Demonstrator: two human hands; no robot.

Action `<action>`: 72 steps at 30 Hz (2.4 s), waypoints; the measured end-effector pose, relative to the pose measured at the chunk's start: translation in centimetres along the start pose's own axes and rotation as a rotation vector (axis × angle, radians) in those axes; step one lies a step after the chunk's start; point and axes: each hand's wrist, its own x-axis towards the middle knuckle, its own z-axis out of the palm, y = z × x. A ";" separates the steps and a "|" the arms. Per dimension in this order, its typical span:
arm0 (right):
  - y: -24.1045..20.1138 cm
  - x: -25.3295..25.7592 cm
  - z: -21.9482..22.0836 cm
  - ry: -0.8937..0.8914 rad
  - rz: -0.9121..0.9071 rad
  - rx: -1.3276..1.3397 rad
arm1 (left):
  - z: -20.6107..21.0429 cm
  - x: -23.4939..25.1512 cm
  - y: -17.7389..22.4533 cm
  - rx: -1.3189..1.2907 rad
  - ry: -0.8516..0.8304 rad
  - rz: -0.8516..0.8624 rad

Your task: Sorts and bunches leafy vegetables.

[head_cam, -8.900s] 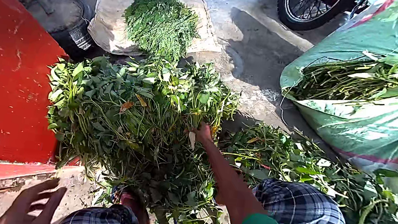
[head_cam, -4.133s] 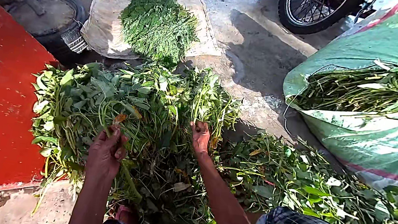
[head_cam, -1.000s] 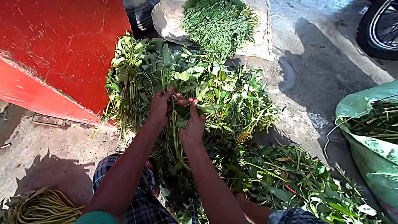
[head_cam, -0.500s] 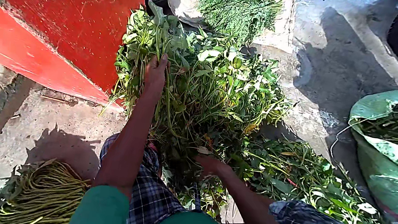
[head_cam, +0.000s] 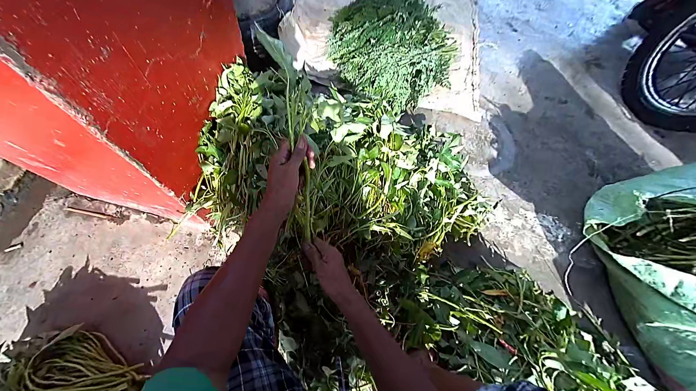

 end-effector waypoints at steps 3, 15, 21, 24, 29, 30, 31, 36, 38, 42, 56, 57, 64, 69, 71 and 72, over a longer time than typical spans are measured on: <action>-0.3 -0.4 -1.5 -0.102 0.048 -0.061 | -0.5 -0.9 0.3 0.006 -0.051 -0.022; 0.0 -5.6 -1.9 0.501 -0.691 -0.561 | -0.6 -1.0 -0.8 -0.213 0.206 -0.149; -8.4 -8.1 -7.7 0.632 -0.778 -0.343 | -0.5 -0.6 -1.2 -0.331 0.127 -0.251; -7.8 -5.0 -9.6 0.543 -0.439 -0.112 | 1.4 -2.8 -0.6 -0.147 -0.244 -0.205; -7.6 0.4 -9.8 0.595 -0.318 -0.086 | 3.3 -4.2 -2.2 -0.097 -0.511 -0.202; -7.5 1.1 -9.5 0.631 -0.341 -0.065 | 3.2 -4.2 -2.5 -0.097 -0.525 -0.191; -7.3 1.6 -9.2 0.661 -0.361 -0.033 | 3.2 -4.1 -2.5 -0.089 -0.532 -0.181; -6.0 3.4 -8.0 0.674 -0.407 0.153 | 2.5 -4.2 -2.5 -0.043 -0.551 -0.166; -5.6 3.8 -7.6 0.684 -0.406 0.194 | 2.5 -4.3 -2.3 0.006 -0.532 -0.169; -4.6 2.5 -5.1 0.804 -0.491 0.131 | 2.8 -5.0 -2.3 0.144 -0.350 -0.166; 9.1 -0.1 -4.5 0.135 0.477 0.045 | -0.4 -0.9 -0.3 -0.060 0.139 -0.386; 9.7 0.9 -4.6 0.285 0.527 0.301 | -0.3 -0.8 -0.6 -0.141 0.125 -0.415; 10.2 3.8 -5.4 0.603 0.466 0.980 | -0.2 -0.1 -0.7 -0.095 0.050 -0.109; 7.9 1.8 -5.0 0.538 0.327 0.116 | 0.9 -1.5 -1.2 -0.064 -0.180 -0.397; 6.5 0.9 -4.7 0.473 0.241 -0.127 | 1.6 -2.2 -1.0 -0.017 -0.210 -0.409; 5.6 0.7 -4.8 0.427 0.215 -0.227 | 1.9 -2.4 -1.0 -0.013 -0.212 -0.407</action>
